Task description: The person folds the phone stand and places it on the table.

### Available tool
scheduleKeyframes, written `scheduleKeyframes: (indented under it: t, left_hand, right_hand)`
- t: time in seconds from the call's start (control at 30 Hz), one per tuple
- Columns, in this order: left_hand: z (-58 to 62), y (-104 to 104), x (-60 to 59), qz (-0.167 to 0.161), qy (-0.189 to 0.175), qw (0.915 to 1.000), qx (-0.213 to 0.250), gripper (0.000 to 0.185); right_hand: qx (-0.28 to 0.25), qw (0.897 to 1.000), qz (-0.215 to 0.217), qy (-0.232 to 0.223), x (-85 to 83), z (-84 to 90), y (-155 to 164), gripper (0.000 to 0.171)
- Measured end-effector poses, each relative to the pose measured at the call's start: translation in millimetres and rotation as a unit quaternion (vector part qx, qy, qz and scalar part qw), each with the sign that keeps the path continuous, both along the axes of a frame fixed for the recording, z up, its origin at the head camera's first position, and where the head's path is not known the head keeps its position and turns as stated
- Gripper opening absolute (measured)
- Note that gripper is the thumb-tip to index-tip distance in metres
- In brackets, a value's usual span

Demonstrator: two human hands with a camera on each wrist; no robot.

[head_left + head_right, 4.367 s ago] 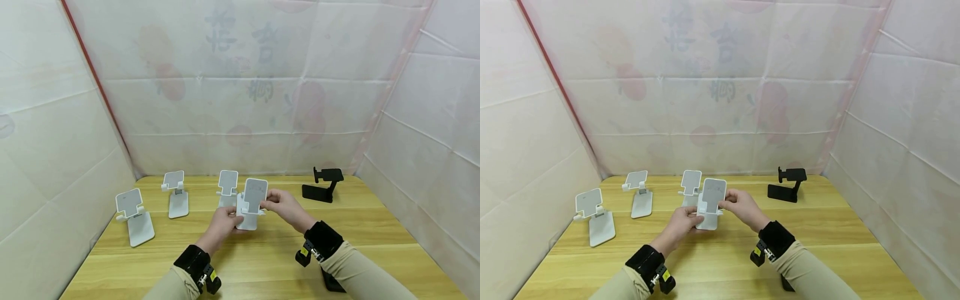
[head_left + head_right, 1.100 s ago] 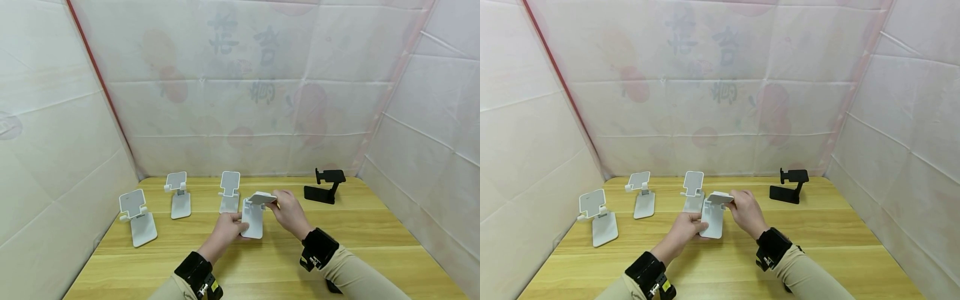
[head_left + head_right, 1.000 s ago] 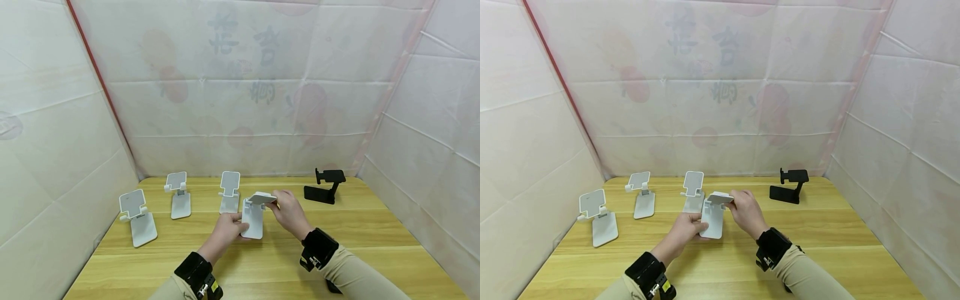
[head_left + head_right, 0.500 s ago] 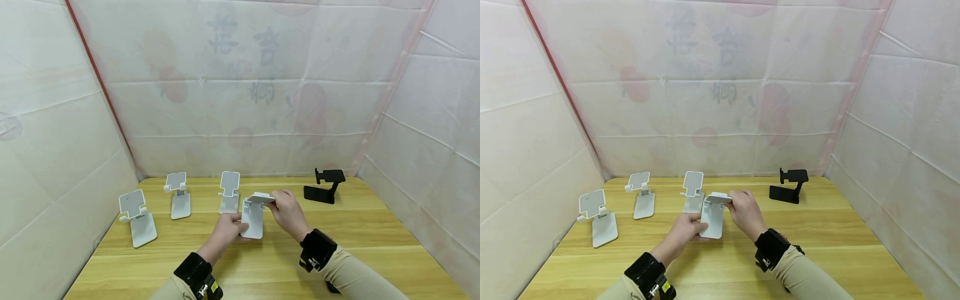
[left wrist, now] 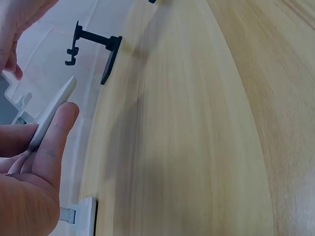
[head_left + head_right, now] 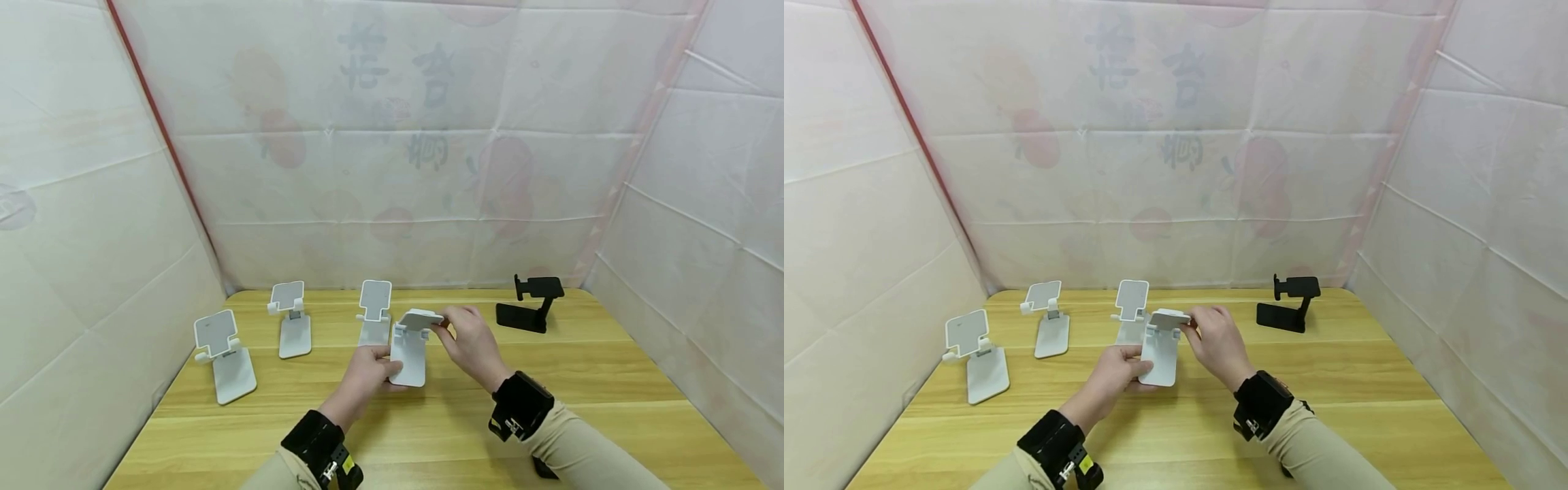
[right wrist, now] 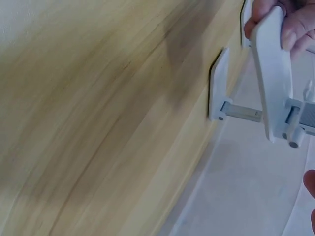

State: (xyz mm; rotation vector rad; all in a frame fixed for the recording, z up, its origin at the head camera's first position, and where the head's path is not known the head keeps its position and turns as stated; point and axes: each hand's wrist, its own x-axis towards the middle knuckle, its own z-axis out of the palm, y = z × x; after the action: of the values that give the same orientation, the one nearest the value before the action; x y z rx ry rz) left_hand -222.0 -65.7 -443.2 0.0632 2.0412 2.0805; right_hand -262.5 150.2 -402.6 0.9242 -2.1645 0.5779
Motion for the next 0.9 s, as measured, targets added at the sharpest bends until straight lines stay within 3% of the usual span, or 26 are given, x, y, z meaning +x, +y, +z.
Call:
scheduleKeyframes:
  t: [0.67, 0.9]
  left_hand:
    - [-3.4, -1.1, -3.0, 0.010, 0.000, 0.9999, -0.003, 0.045]
    - [-2.0, -2.4, -1.6, 0.013, -0.001, 0.9999, 0.000, 0.044]
  right_hand:
    - [0.020, 0.999, 0.009, 0.043, 0.7, 10.0, 2.4, 0.026]
    - [0.043, 0.996, 0.037, 0.068, 2.7, 10.6, 0.4, 0.026]
